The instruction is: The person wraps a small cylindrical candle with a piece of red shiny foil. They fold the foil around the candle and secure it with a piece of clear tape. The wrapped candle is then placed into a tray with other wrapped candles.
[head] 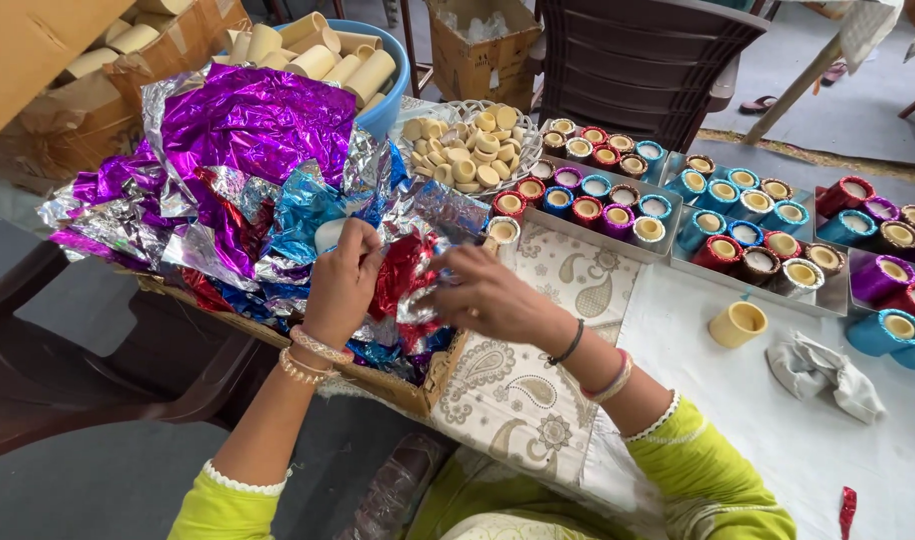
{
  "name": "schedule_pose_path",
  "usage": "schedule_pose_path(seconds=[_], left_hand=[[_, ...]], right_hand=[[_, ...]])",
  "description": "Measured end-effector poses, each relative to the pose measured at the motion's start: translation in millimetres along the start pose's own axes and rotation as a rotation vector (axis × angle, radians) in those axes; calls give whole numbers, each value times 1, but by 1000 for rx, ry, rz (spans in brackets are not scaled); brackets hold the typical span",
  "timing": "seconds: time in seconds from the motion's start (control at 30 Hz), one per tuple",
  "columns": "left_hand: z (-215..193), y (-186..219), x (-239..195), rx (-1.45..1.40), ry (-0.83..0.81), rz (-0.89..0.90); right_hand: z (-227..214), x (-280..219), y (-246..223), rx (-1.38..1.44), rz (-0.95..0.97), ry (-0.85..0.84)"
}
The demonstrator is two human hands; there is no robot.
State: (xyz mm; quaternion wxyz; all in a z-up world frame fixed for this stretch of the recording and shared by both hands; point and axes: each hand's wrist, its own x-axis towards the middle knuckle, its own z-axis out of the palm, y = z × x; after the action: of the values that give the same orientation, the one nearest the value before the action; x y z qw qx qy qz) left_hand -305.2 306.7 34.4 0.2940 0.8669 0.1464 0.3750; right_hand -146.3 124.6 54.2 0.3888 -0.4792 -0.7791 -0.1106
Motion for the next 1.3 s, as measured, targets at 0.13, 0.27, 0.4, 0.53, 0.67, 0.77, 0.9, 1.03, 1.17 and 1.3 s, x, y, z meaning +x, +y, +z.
schedule_pose_path(seconds=[0.13,0.27,0.4,0.53,0.67,0.77,0.9,1.03,1.17,1.3], left_hand=[[-9,6,2,-6,30,11],[-18,2,3,-106,92,-31],[-16,-3,-1,-204,125,-2],[-16,11,-1,-229,127,-8],[-8,25,3,-212,129,6],[1,33,7,-192,93,70],[-2,52,14,-125,-72,91],[-6,45,18,-507,-265,394],[3,21,15,-143,-522,88],[3,14,14,45,-574,36]], right_hand=[[10,-14,12,-116,107,-269],[16,-39,40,-248,358,-279],[5,-45,43,12,741,51],[2,-39,38,19,760,259],[7,-14,12,272,430,237],[16,-9,5,584,550,105],[32,-34,37,1136,733,127],[34,-64,69,1143,978,214],[21,-59,67,1529,717,600],[26,-81,90,1575,734,870]])
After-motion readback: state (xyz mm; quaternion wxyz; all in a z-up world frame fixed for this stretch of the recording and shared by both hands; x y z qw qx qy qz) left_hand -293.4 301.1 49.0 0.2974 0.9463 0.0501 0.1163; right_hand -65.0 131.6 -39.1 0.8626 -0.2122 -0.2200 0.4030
